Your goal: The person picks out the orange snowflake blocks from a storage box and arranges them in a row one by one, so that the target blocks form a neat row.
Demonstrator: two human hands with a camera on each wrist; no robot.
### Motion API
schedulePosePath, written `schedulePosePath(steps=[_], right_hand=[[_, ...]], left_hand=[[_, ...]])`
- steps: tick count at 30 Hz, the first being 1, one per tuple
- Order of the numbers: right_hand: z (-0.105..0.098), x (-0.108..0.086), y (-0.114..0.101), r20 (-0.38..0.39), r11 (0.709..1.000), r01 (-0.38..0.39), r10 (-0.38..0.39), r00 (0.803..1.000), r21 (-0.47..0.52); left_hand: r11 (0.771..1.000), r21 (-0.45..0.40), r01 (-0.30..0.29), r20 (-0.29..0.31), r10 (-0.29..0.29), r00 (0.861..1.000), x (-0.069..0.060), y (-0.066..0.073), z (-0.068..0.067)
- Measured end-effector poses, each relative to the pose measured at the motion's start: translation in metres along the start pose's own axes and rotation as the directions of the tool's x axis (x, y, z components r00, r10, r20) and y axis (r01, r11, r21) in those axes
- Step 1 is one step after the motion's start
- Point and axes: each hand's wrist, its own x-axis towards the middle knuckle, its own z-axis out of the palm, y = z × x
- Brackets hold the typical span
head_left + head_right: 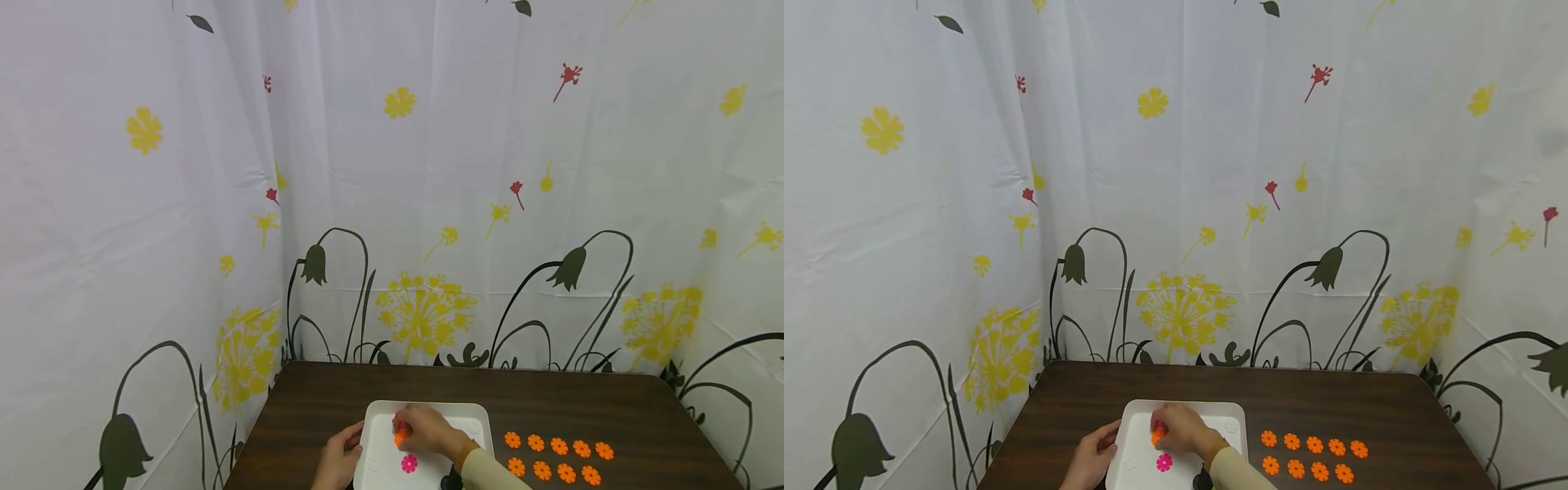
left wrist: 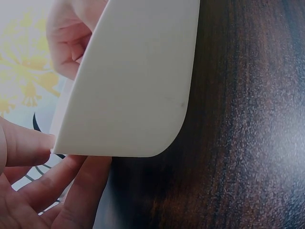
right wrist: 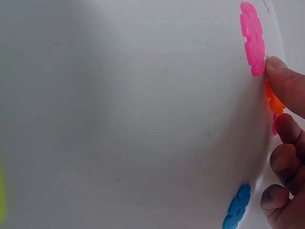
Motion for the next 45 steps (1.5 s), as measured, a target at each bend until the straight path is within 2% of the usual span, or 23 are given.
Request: schedulePosePath(steps=[14, 26, 39, 45], right_hand=[[-0.003, -0.004, 0.002, 0.051, 1.0, -0.02, 0.02, 0.999, 0.006], [-0.017, -0.006, -0.004, -0.022, 1.0, 0.005, -0.005, 1.0, 0.023], [-0.048, -0.029, -0.018, -0.074, 0.999, 0.043, -0.041, 0.996, 0.025], [-0.065, -0.048, -0.012, -0.068, 0.996, -0.004, 0.011, 0.998, 0.09]], left_hand=[[1.0, 0.014, 0.014, 0.002, -0.014, 1.0, 0.001, 0.001, 0.005], [1.0, 0.024, 0.02, -0.007, -0.02, 1.0, 0.003, -0.003, 0.001], [0.999, 0.022, 0.027, 0.005, -0.027, 1.0, 0.005, -0.004, 0.0], [0.999, 0.032, 0.039, 0.011, -0.039, 0.999, 0.006, -0.005, 0.0]])
